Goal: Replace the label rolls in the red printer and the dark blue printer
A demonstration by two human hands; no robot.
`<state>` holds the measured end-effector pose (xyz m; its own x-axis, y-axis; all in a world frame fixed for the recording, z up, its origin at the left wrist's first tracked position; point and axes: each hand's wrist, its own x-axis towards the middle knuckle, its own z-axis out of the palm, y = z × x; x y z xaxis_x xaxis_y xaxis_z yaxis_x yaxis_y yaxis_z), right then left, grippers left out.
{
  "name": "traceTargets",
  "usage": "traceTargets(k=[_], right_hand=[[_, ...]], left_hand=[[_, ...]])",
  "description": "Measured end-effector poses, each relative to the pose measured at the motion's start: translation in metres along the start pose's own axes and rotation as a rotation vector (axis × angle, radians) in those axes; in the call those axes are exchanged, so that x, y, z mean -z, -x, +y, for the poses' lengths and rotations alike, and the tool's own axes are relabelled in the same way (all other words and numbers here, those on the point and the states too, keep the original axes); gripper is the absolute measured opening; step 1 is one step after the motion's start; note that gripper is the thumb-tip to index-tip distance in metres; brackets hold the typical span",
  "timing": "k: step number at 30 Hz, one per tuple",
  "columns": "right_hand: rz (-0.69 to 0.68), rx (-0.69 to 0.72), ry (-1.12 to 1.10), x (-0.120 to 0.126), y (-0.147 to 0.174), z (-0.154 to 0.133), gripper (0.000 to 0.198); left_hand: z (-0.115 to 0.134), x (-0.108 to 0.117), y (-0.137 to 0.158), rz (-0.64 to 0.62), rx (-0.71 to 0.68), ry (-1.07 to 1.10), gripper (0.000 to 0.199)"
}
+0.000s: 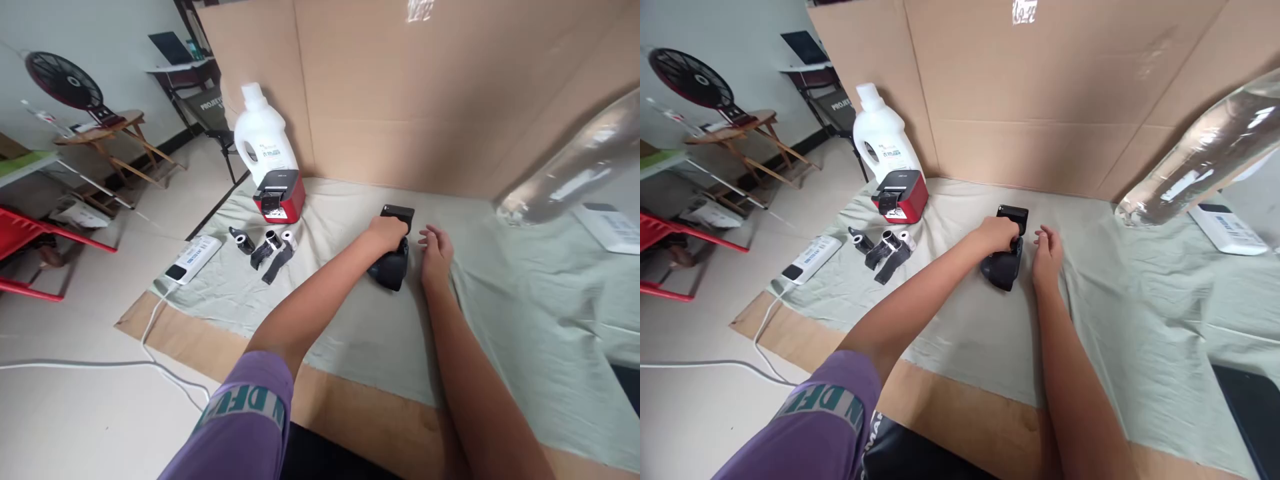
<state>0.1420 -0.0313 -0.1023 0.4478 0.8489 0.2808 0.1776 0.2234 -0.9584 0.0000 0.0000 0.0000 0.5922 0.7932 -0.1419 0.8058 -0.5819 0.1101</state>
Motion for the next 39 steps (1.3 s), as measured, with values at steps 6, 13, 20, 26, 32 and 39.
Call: traceTargets(k=[6,13,20,26,32,39], right_hand=[[0.035,-0.026,-0.006,-0.002,-0.003,0.001,0.034],[0.051,-0.048,-0.064,-0.003,-0.003,0.001,0.033],[0.075,-0.090,-0.120,-0.003,-0.005,0.002,0.032],[0.057,-0.087,-0.059,-0.003,-0.005,0.002,0.032],[0.068,-0.092,-0.054,-0.003,-0.007,0.001,0.025],[0.062,-0.070,-0.070,-0.003,-0.006,0.002,0.020]], left_hand=[[-0.009,0.009,0.024,0.185,-0.051,0.035,0.028],[-0.035,-0.008,0.073,0.501,0.015,0.560,0.041],[-0.080,-0.047,0.172,1.020,0.360,1.727,0.028],[-0.151,-0.054,0.293,1.287,0.559,1.753,0.029],[-0.188,-0.061,0.348,1.506,0.714,1.387,0.025],[-0.191,-0.095,0.345,1.145,1.025,0.648,0.034]])
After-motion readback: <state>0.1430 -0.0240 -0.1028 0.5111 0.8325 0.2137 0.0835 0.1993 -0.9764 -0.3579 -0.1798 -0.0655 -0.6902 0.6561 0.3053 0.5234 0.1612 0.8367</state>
